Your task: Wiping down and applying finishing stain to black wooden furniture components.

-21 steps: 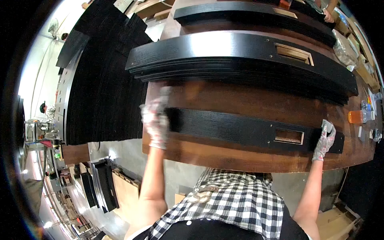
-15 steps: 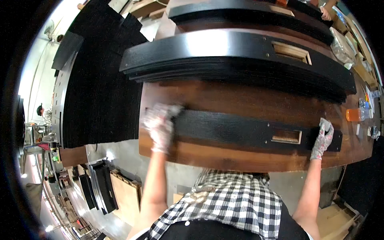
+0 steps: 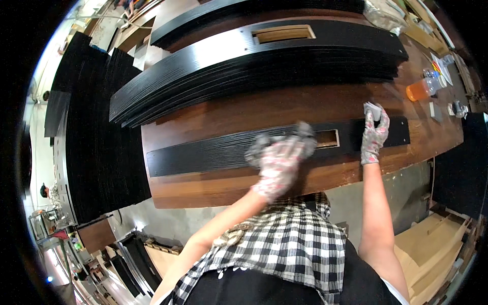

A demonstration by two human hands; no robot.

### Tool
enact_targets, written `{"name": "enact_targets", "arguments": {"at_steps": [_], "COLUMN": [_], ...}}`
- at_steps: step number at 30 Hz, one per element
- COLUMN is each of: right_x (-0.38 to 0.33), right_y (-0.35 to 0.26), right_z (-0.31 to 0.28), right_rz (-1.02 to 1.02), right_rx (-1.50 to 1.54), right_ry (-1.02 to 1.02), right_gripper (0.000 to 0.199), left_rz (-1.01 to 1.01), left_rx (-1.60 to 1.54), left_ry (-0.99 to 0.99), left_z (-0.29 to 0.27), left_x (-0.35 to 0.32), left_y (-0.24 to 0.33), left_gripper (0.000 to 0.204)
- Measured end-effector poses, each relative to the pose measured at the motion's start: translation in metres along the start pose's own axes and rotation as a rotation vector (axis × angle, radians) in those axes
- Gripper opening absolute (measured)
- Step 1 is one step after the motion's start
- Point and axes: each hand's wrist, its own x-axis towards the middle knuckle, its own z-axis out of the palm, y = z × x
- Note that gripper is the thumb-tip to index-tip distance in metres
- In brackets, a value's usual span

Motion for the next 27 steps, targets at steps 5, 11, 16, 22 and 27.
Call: {"name": "enact_targets", "arguments": {"at_steps": [5,11,16,22,27], "right_x": [-0.016,-0.085,-0.036,-0.007,-0.039], "right_y": [-0.022,-0.135,-0.118,-0.117,-0.040], "right_z": [0.003,0.062,0.035,0.006,0.019], "right_rz": [0.228,-0.253,-0.078,0.171,-0.576], "right_rx": [0.359,0.288,0.298,0.533,-0.797], "right_ry": [0.059,-0.181,-0.180,-0.145,-0.213], "right_gripper": [0.039,0.048,0.048,0.030,0.030], "left_rz": [-0.025,0.187,0.120,0.067,0.034], "left_rx": [-0.673,0.223,-0.705,0.055,0.175], "left_ry": [0.133,0.069,0.017,-0.200,-0.295], "left_z": [-0.004,0.012,-0.073,-0.064,-0.062], "left_x": [0.037,0.020,0.042,0.010,0.005], "left_y": [0.012,0.003,-0.019,-0.076,-0.076], "left_gripper": [0.060,0.046,0.061,0.106,0.106]}}
